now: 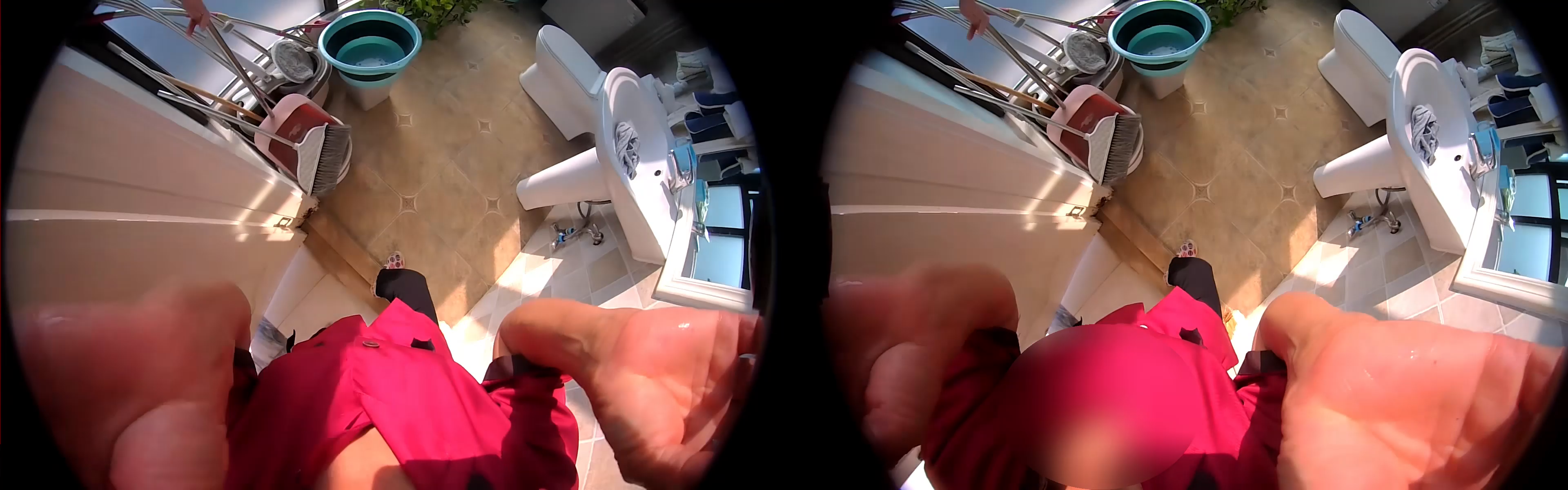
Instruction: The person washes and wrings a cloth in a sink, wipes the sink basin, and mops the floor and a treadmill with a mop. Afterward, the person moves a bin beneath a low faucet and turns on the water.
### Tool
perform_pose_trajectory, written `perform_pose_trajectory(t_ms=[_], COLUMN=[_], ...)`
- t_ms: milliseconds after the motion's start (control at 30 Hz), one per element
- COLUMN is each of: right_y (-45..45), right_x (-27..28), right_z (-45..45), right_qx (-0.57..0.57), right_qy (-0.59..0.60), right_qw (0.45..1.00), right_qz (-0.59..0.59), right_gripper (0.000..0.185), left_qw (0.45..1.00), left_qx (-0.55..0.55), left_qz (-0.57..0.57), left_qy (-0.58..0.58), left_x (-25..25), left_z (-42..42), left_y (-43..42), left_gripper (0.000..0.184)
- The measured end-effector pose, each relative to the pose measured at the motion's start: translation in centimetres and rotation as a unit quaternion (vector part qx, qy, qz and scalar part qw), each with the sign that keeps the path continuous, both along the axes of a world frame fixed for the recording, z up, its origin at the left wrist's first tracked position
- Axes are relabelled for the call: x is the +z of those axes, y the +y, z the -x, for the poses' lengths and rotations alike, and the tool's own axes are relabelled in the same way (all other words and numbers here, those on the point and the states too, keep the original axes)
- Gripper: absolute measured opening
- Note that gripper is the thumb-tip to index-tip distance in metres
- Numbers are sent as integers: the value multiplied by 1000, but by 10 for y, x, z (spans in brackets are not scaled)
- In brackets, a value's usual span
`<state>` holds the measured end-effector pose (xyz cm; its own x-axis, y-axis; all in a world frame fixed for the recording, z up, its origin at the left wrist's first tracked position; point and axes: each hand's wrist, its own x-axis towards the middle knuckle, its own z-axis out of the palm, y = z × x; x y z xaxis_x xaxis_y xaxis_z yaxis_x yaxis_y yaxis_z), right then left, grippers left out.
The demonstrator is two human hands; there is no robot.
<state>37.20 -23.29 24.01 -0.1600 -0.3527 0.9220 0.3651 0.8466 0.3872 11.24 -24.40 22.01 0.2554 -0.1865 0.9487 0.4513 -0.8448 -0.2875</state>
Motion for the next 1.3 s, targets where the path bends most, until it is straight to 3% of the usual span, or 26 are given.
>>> perform_pose_trajectory(t_ms=[167,233,267,300,333,367,433,567,633,700,767,800,933,967,1033,1067,1167,1233,1300], right_y=[96,132,148,158,168,178,201,253,282,306,325,332,362,373,390,397,420,452,486], right_x=[-11,-51,-79,-103,-129,-157,-208,-279,-309,-343,-371,-384,-438,-446,-480,-497,-565,-577,-606], right_z=[-37,-49,-55,-44,-48,-49,-49,-35,-20,-6,5,7,5,4,-4,-9,-27,-29,-28], right_qx=[-42,-100,-99,-25,0,32,35,-74,-85,-85,-88,-89,-115,-124,-127,-131,-111,-97,-86], right_qy=[70,102,93,214,237,261,241,113,71,30,-21,-39,-63,-42,-13,-1,5,16,87], right_qw=[987,941,906,792,688,618,554,494,471,434,421,413,358,314,262,262,241,224,148], right_qz=[136,307,401,571,686,741,796,859,875,897,903,905,925,940,957,956,964,969,981], right_gripper=[36,36,30,24,24,22,20,19,21,21,20,21,20,18,17,18,17,16,18], left_qw=[992,969,946,895,815,737,615,440,400,296,242,216,158,158,143,123,103,128,125], left_qx=[58,76,42,53,78,18,83,78,91,108,107,115,93,51,61,86,129,117,96], left_qz=[94,214,300,419,554,636,763,857,871,896,907,898,827,815,806,799,804,784,770], left_qy=[-63,-96,-111,-143,-151,-228,-183,-258,-272,-312,-327,-366,-531,-555,-571,-582,-571,-596,-619], left_x=[-2,-32,-56,-85,-113,-153,-227,-366,-419,-454,-491,-498,-551,-577,-566,-573,-594,-577,-556], left_z=[-25,-26,-26,-24,-17,-12,12,43,43,34,30,26,21,25,16,15,20,38,68], left_y=[107,146,164,175,184,198,212,263,311,370,422,444,516,527,545,548,549,547,528], left_gripper=[40,40,29,27,28,28,29,34,43,58,74,73,85,76,59,43,31,24,23])
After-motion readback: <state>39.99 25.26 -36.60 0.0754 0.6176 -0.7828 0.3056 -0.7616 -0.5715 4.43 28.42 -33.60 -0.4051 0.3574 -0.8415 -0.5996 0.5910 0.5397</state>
